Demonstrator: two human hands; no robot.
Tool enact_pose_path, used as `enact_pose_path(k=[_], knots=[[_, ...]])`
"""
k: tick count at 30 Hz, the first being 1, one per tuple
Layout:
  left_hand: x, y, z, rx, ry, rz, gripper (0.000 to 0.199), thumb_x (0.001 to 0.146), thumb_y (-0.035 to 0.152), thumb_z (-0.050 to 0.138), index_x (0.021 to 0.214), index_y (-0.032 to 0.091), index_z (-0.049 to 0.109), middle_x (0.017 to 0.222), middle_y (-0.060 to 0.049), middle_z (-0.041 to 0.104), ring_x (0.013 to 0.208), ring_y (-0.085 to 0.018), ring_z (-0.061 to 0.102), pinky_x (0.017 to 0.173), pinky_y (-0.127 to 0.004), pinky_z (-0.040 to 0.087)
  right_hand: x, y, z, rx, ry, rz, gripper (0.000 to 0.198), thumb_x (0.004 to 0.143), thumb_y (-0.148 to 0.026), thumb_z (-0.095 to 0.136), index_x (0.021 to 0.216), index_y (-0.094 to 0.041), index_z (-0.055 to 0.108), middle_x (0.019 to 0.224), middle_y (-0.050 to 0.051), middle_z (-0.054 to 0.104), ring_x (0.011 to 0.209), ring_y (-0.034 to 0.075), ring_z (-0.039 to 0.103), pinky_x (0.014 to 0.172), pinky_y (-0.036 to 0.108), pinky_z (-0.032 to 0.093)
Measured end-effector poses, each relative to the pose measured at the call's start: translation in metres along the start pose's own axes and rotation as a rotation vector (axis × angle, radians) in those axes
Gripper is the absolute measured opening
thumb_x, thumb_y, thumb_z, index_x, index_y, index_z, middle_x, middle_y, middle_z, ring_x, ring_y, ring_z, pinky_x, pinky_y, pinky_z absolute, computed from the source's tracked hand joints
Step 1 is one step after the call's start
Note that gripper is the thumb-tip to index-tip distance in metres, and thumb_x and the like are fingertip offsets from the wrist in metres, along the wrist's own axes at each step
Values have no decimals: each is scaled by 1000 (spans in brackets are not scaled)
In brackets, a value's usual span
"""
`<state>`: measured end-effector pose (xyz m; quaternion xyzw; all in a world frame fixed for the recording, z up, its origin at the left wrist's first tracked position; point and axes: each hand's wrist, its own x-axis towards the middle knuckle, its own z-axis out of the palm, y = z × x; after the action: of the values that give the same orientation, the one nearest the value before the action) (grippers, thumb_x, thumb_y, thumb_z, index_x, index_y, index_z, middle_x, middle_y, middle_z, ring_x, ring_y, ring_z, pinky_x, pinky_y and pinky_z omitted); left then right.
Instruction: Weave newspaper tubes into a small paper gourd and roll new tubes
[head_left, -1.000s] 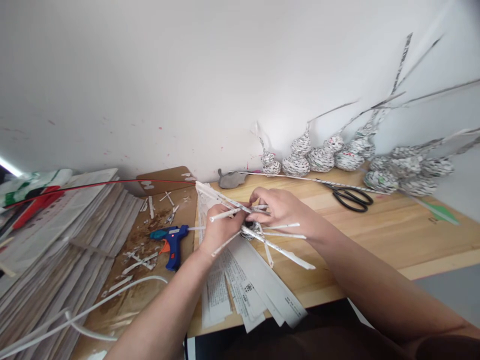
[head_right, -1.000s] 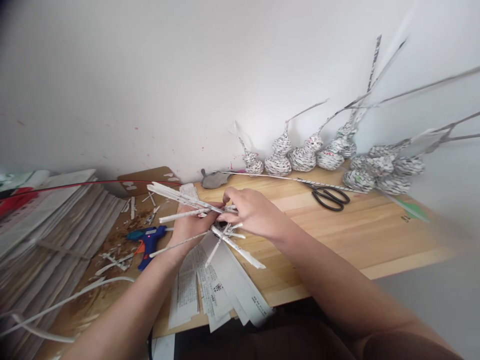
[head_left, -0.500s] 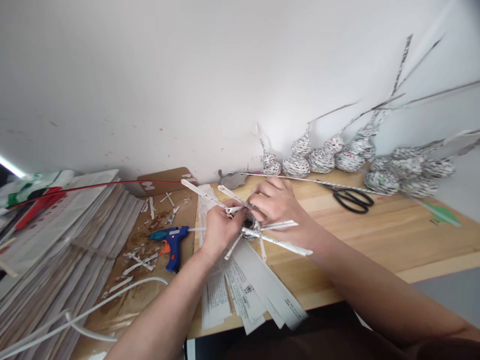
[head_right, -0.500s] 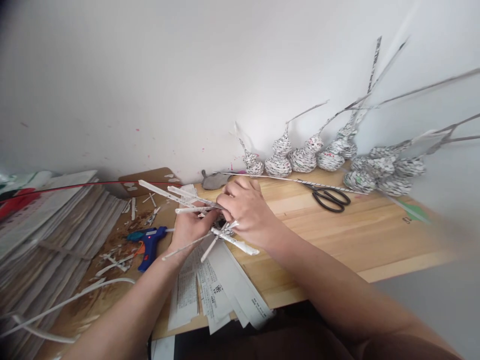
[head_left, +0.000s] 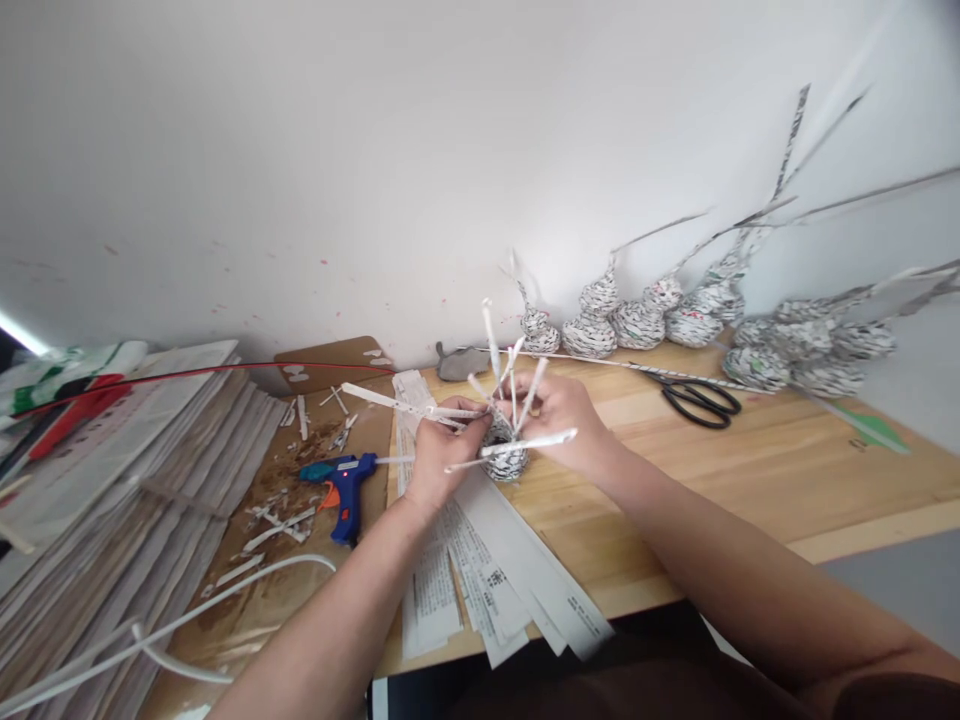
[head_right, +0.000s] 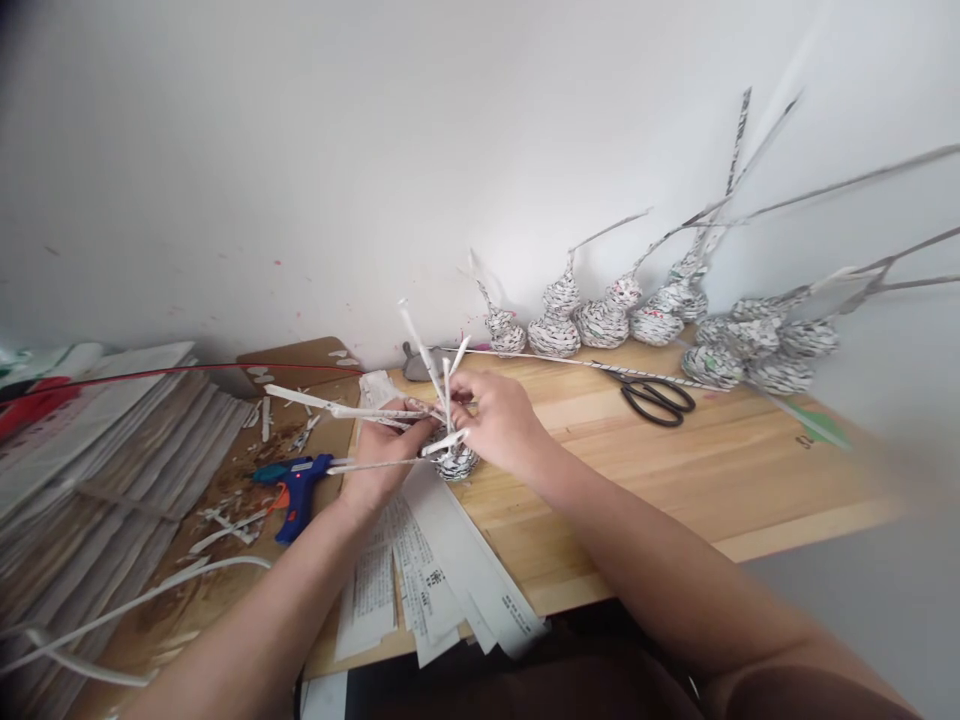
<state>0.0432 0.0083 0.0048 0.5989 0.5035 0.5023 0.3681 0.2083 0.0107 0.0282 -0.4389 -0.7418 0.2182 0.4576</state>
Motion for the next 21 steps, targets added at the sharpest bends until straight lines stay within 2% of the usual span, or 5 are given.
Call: enact_pose_path(k=[4, 7, 11, 15, 21], knots=[[-1, 0, 3, -113, 32, 6, 15, 70, 27, 71, 77, 13, 68, 77, -4, 72, 69, -16, 64, 63, -25, 48, 7, 3, 0, 398, 41, 224, 13, 79, -26, 64, 87, -19, 59, 77, 2, 70, 71, 17, 66, 63, 28, 49], [-4, 4, 3, -117, 74, 22, 14, 71, 26, 71, 77, 14, 68, 77, -4, 73, 69, -16, 65, 62, -24, 48, 12, 7, -2, 545, 34, 344, 18, 75, -33, 67, 81, -19, 58, 71, 1, 68, 64, 17, 64, 60, 28, 50], [-9, 7, 4, -59, 59, 118, 7, 73, 22, 69, 75, 15, 68, 72, -2, 72, 65, -14, 64, 60, -22, 48, 12, 6, -11, 502, -143, 381, 27, 69, -41, 74, 70, -19, 59, 68, 3, 65, 63, 17, 61, 59, 30, 49], [-10, 4, 3, 43, 21, 222, 5, 75, 16, 65, 76, 17, 69, 74, -2, 73, 65, -14, 65, 60, -21, 49, 10, 0, -23, 471, -292, 440, 29, 63, -41, 80, 71, -19, 62, 71, 2, 66, 65, 17, 61, 59, 29, 47], [-10, -2, 0, 149, -61, 383, 13, 79, 10, 61, 81, 18, 72, 82, -4, 75, 76, -16, 70, 74, -27, 54, 14, 16, -29, 522, -501, 499, 36, 70, -48, 76, 70, -15, 60, 62, 0, 62, 55, 11, 57, 53, 24, 44]])
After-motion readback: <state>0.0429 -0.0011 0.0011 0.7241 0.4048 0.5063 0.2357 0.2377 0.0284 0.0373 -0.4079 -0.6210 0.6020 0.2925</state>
